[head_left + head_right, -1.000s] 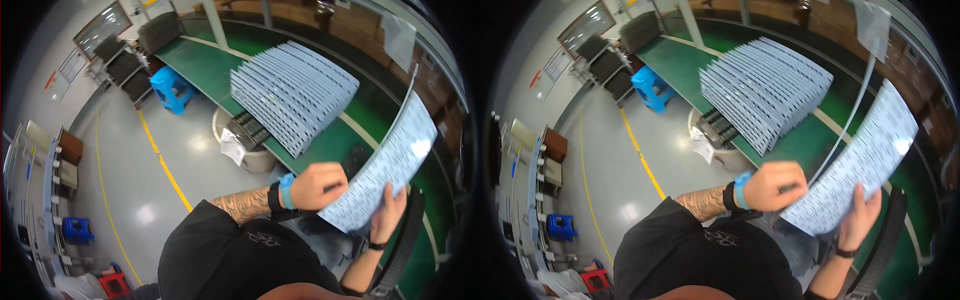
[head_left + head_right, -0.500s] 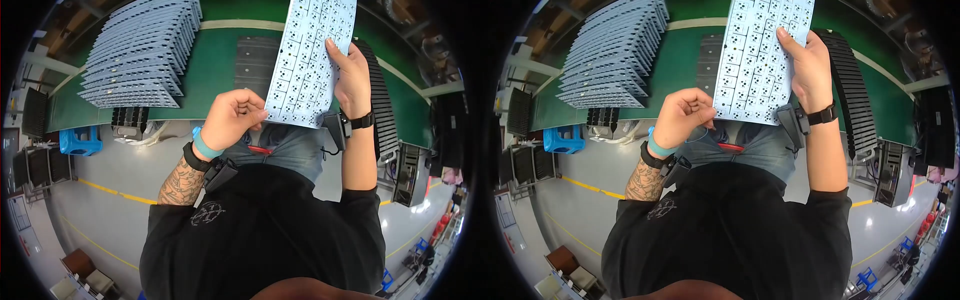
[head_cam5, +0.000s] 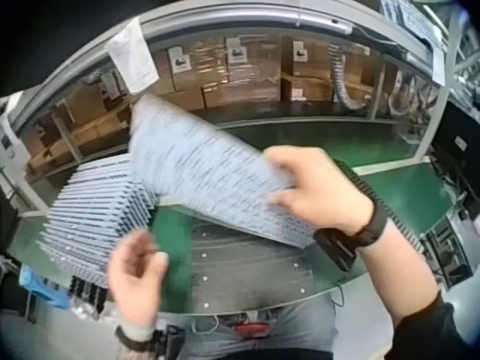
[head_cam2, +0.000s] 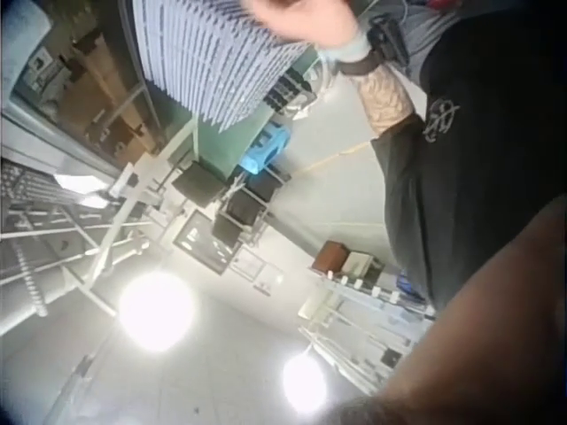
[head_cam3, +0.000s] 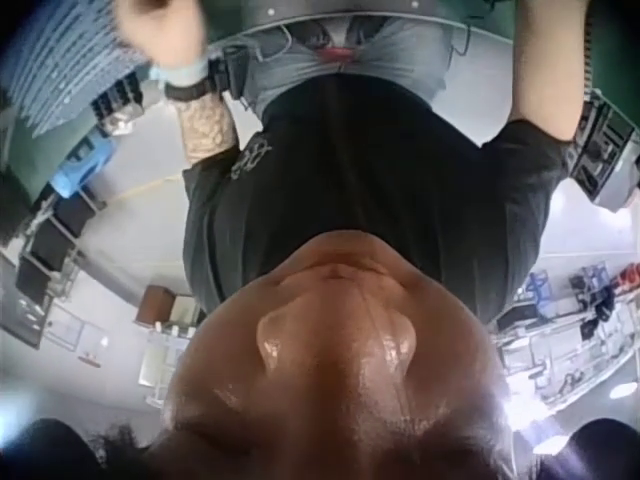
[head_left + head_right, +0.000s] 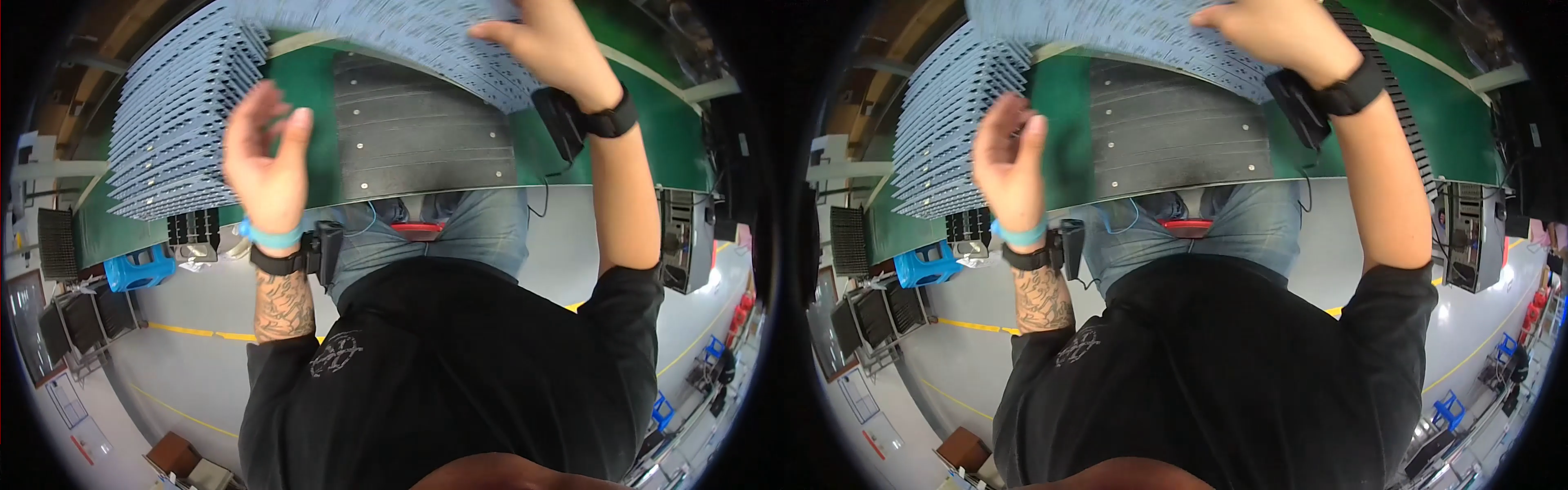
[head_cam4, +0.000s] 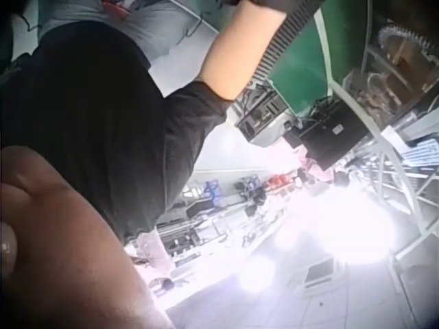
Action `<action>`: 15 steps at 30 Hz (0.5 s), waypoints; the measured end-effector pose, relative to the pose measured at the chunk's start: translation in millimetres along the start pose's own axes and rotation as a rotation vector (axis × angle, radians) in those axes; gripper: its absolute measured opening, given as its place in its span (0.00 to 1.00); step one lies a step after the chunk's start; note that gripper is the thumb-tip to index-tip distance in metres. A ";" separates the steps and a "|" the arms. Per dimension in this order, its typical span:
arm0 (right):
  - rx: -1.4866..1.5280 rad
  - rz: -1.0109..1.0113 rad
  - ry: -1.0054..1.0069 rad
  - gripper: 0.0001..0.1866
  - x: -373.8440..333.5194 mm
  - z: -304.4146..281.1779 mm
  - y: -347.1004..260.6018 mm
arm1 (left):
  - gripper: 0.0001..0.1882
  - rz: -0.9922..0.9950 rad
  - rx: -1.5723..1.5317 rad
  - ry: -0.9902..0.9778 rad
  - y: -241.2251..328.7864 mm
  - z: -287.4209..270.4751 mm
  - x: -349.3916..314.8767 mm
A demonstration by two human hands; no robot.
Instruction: The person picks up a circuit board from a stack, places it onto a fixture, and presses it down by hand before setting it aside and picking up a thin rod. They then repeat the process with another circuit board.
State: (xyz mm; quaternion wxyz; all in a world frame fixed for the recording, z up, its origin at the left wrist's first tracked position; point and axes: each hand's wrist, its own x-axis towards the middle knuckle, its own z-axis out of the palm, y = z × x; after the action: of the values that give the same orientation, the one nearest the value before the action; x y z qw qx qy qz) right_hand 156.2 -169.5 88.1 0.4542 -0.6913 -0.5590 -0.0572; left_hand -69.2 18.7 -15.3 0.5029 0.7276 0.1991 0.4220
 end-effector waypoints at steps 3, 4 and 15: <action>-0.179 -0.041 -0.288 0.09 7.7 13.1 7.5 | 0.38 0.350 0.335 0.203 12.4 -3.7 8.5; -0.193 -0.036 -0.378 0.09 10.2 19.3 3.8 | 0.38 0.341 0.334 0.206 7.9 -1.7 8.6; -0.279 0.026 -0.695 0.17 2.0 47.9 17.3 | 0.50 0.101 0.442 0.231 -59.8 9.4 6.2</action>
State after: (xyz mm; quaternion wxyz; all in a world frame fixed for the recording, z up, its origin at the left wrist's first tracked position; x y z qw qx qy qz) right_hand 150.7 -134.4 51.7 0.1394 -0.7318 -0.6578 0.1111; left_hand -49.9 42.7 -67.8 0.2840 0.7758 0.3061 0.4731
